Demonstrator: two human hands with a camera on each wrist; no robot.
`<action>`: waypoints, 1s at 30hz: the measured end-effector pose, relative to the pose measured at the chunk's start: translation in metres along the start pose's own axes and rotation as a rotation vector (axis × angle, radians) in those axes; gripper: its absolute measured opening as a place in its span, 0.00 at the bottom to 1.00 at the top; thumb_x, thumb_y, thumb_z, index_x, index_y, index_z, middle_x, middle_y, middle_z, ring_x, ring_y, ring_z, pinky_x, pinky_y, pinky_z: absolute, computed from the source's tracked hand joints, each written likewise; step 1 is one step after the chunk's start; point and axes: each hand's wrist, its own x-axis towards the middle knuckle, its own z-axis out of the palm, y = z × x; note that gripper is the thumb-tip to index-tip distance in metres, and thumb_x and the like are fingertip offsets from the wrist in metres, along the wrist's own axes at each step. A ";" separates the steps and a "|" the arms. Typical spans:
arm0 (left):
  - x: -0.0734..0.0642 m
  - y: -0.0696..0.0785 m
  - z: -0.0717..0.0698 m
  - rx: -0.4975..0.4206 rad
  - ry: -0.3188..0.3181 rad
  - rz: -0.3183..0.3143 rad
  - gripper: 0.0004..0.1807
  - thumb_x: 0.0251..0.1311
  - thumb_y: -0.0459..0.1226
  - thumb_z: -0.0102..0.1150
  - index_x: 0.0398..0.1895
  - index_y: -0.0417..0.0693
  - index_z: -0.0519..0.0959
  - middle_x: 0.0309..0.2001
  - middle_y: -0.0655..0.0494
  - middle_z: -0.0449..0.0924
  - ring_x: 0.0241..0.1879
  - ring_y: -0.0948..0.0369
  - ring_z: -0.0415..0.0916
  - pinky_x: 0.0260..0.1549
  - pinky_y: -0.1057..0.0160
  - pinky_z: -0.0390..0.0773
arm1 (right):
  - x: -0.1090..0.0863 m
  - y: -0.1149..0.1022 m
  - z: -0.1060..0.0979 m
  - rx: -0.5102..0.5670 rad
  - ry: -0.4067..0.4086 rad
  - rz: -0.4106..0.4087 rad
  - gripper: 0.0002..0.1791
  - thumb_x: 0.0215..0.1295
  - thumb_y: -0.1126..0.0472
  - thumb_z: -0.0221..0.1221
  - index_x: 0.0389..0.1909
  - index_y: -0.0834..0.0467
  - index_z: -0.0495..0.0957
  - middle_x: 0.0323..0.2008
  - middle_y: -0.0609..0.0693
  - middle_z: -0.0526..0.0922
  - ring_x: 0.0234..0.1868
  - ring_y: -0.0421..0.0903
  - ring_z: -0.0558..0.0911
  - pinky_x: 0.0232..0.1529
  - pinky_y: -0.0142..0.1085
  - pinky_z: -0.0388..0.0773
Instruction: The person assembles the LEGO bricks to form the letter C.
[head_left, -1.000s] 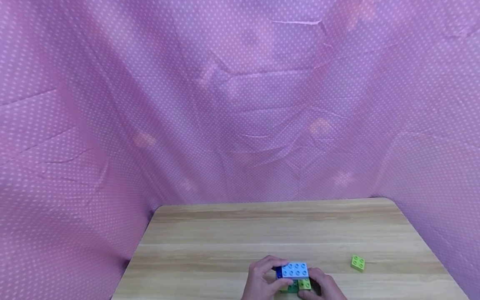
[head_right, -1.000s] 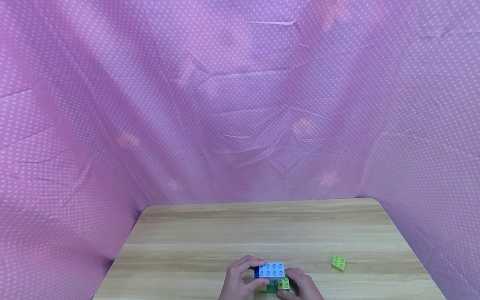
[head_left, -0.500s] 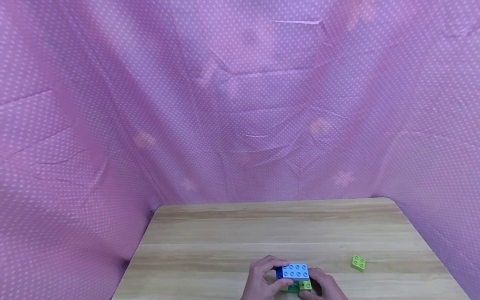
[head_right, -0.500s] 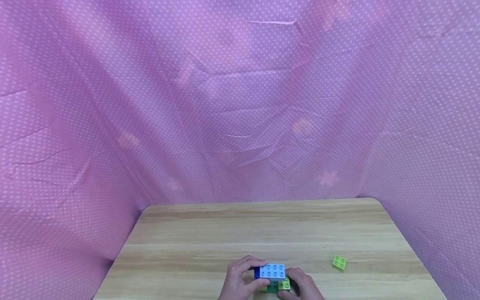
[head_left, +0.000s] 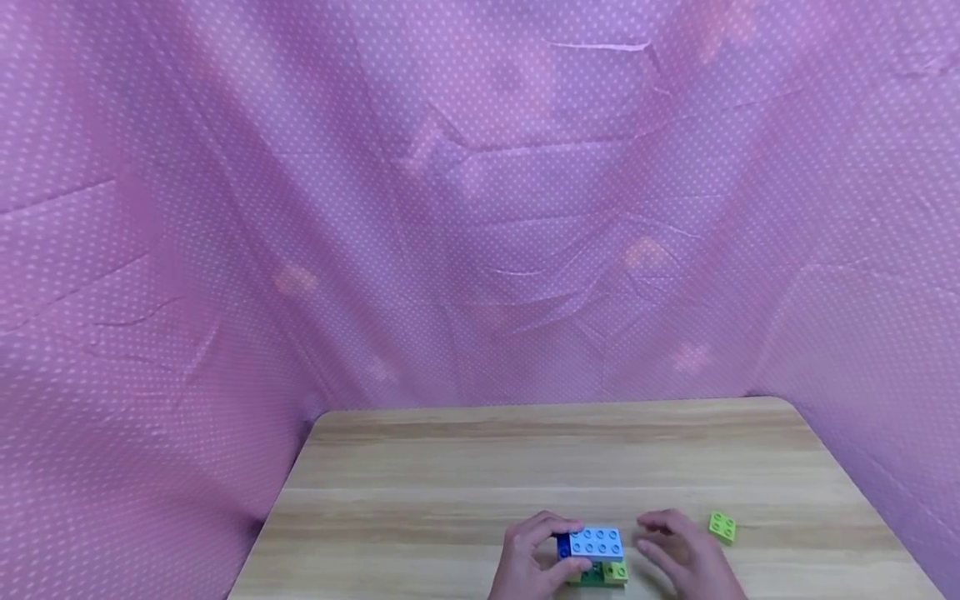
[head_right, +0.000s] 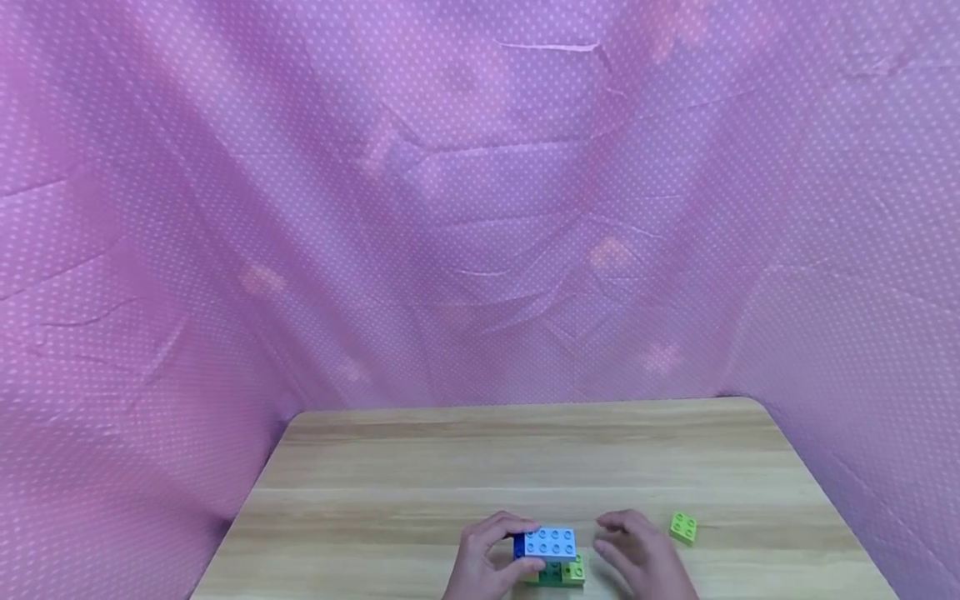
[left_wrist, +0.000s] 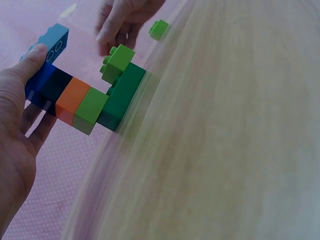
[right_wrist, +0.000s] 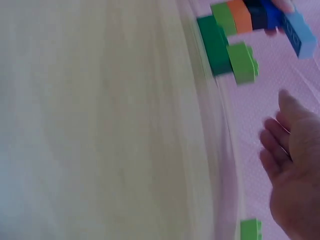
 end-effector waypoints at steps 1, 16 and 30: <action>0.000 0.000 0.000 -0.005 -0.002 -0.011 0.20 0.64 0.45 0.74 0.59 0.59 0.85 0.51 0.66 0.87 0.51 0.65 0.85 0.51 0.61 0.86 | 0.000 0.002 -0.003 -0.054 0.079 0.004 0.19 0.61 0.61 0.76 0.52 0.51 0.85 0.51 0.42 0.88 0.52 0.36 0.83 0.54 0.23 0.77; 0.000 0.002 -0.001 -0.051 -0.021 -0.090 0.20 0.64 0.47 0.74 0.59 0.61 0.85 0.51 0.66 0.86 0.51 0.65 0.85 0.51 0.61 0.86 | 0.010 0.023 -0.024 -0.178 0.186 0.143 0.26 0.61 0.62 0.75 0.59 0.60 0.80 0.60 0.64 0.81 0.61 0.66 0.75 0.58 0.69 0.66; 0.001 0.001 0.000 -0.062 -0.021 -0.115 0.20 0.65 0.47 0.73 0.59 0.64 0.85 0.51 0.67 0.86 0.52 0.65 0.85 0.52 0.61 0.86 | 0.005 0.028 -0.035 -0.266 0.327 0.363 0.21 0.64 0.67 0.69 0.57 0.67 0.80 0.63 0.71 0.74 0.62 0.71 0.69 0.64 0.68 0.61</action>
